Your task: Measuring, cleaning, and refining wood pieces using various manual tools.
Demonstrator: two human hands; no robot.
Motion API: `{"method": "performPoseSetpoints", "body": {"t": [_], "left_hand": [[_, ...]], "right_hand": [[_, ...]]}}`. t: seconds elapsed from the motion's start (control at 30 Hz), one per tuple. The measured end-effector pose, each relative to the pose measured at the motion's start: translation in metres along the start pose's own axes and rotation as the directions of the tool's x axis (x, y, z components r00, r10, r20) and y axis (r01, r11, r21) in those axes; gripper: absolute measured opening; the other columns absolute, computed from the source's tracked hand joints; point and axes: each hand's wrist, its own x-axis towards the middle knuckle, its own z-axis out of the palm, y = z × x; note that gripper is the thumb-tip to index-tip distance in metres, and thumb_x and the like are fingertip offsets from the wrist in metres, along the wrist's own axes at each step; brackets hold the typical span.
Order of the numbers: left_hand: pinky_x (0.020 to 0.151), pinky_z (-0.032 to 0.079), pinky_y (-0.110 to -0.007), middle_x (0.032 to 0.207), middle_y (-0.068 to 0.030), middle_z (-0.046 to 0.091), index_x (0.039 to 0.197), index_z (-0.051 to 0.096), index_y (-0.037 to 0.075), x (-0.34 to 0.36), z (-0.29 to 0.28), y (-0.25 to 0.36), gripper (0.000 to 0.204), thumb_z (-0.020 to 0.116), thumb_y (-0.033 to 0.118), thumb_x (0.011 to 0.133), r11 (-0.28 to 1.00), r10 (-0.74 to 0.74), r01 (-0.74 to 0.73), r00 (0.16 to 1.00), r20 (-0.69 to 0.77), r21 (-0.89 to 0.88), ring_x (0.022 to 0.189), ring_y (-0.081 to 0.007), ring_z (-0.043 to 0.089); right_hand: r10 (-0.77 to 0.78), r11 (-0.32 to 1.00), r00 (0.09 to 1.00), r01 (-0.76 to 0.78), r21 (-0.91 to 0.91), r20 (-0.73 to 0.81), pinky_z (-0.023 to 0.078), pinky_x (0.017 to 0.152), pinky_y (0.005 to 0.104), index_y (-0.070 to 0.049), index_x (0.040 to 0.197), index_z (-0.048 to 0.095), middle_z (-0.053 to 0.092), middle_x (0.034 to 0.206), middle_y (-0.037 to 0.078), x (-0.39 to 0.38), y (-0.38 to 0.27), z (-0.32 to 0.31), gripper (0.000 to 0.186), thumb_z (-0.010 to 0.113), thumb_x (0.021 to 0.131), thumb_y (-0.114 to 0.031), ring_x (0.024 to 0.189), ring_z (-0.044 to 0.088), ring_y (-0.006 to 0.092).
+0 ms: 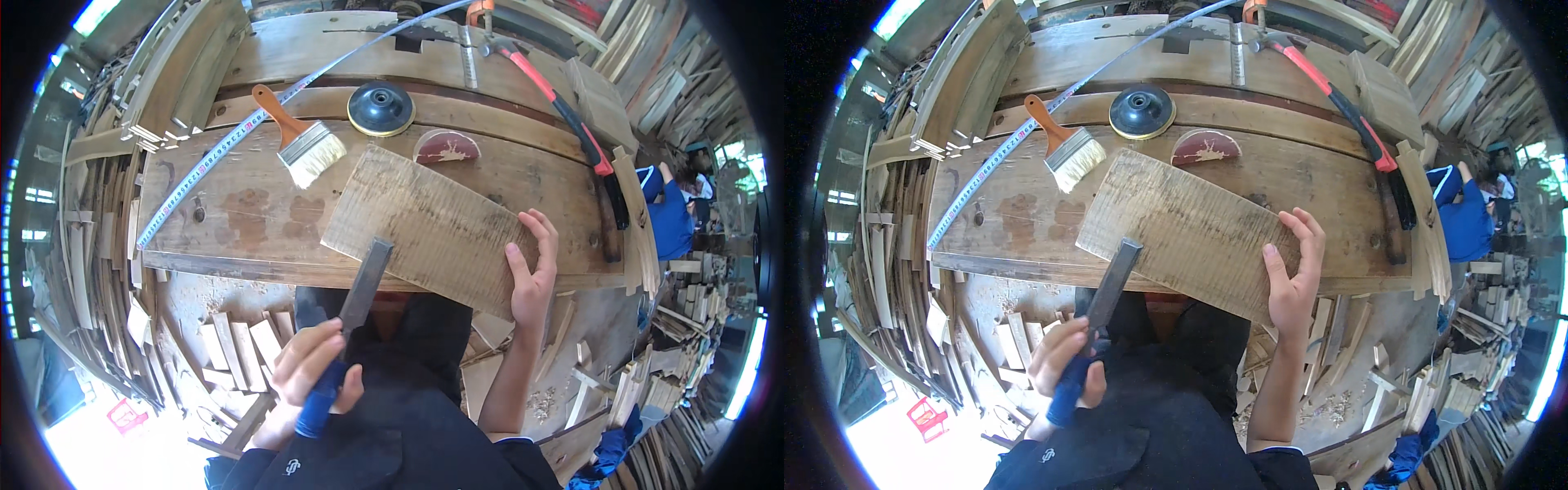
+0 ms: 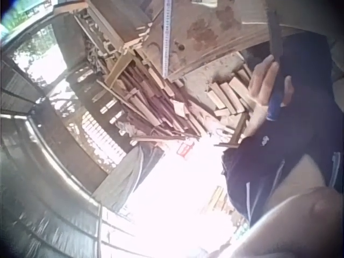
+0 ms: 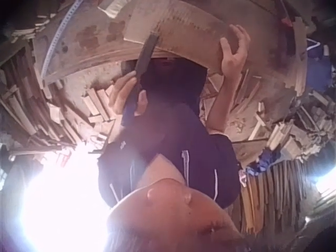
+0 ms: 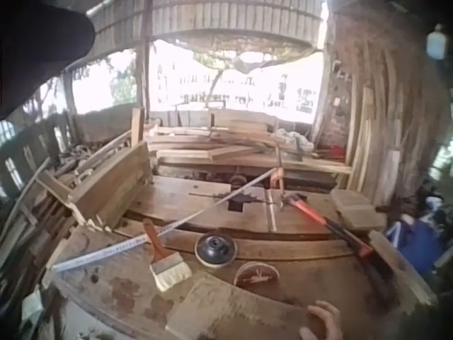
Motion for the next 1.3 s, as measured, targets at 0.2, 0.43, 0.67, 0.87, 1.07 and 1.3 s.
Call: {"method": "performPoseSetpoints", "body": {"t": [0.2, 0.43, 0.67, 0.87, 1.07, 1.3], "left_hand": [[0.056, 0.056, -0.032, 0.076, -0.0176, 0.069, 0.100, 0.069, -0.008, 0.009, 0.006, 0.003, 0.029, 0.070, 0.006, 0.075, 0.991, 0.126, -0.125, 0.992, -0.020, 0.047, 0.059, -0.0305, 0.068], [0.062, 0.057, -0.034, 0.081, -0.0211, 0.070, 0.102, 0.067, -0.010, 0.024, 0.021, -0.015, 0.028, 0.069, -0.001, 0.076, 0.999, -0.008, 0.007, 1.000, -0.024, -0.038, 0.067, -0.0299, 0.071], [0.061, 0.057, -0.034, 0.092, -0.0249, 0.068, 0.101, 0.067, -0.007, 0.017, 0.010, -0.006, 0.031, 0.072, 0.009, 0.075, 0.986, 0.138, -0.134, 0.990, -0.032, 0.103, 0.071, -0.0307, 0.069], [0.070, 0.062, -0.037, 0.095, -0.0238, 0.070, 0.105, 0.067, -0.005, 0.013, -0.014, 0.019, 0.038, 0.078, 0.012, 0.073, 0.984, 0.029, -0.053, 0.989, 0.142, 0.169, 0.080, -0.0350, 0.073], [0.060, 0.058, -0.033, 0.086, -0.0206, 0.073, 0.095, 0.069, 0.000, 0.016, -0.011, 0.034, 0.025, 0.074, 0.013, 0.073, 0.969, -0.062, 0.054, 0.998, 0.022, 0.242, 0.070, -0.0304, 0.073], [0.058, 0.058, -0.035, 0.079, -0.0210, 0.069, 0.099, 0.064, -0.005, 0.039, 0.022, -0.008, 0.028, 0.070, 0.010, 0.075, 0.963, 0.124, -0.144, 0.987, 0.099, 0.227, 0.067, -0.0321, 0.071]], "right_hand": [[-0.055, 0.987, 0.998, 0.053, -0.149, -0.012, 0.034, 0.112, 0.0395, -0.006, 0.127, 0.063, 0.052, 0.134, 0.013, 0.003, -0.012, 0.001, 0.043, 0.071, 0.086, -0.014, 0.128, 0.049, 0.0290], [-0.045, 0.978, 0.995, 0.061, -0.199, 0.087, 0.039, 0.107, 0.0397, -0.007, 0.132, 0.061, 0.053, 0.130, 0.014, 0.009, -0.011, -0.002, 0.053, 0.078, 0.083, -0.021, 0.123, 0.052, 0.0304], [-0.110, 0.687, 0.984, 0.176, -0.705, 0.139, 0.033, 0.113, 0.0490, -0.005, 0.133, 0.059, 0.049, 0.143, 0.019, 0.011, -0.051, 0.004, 0.052, 0.069, 0.089, -0.031, 0.134, 0.044, 0.0390], [-0.104, 0.777, 0.962, 0.237, -0.583, 0.252, 0.022, 0.117, 0.0576, 0.002, 0.141, 0.046, 0.048, 0.143, 0.022, 0.009, -0.063, 0.061, 0.066, 0.061, 0.093, -0.042, 0.138, 0.035, 0.0439], [-0.126, 0.733, 0.948, 0.287, -0.617, 0.292, 0.022, 0.117, 0.0559, -0.001, 0.144, 0.047, 0.048, 0.143, 0.019, 0.011, -0.058, 0.063, 0.068, 0.063, 0.091, -0.043, 0.138, 0.037, 0.0407], [-0.060, 0.732, 0.958, 0.233, -0.640, 0.280, 0.021, 0.117, 0.0547, -0.003, 0.146, 0.047, 0.049, 0.144, 0.017, 0.017, -0.059, 0.060, 0.070, 0.064, 0.090, -0.041, 0.137, 0.039, 0.0394]]}}
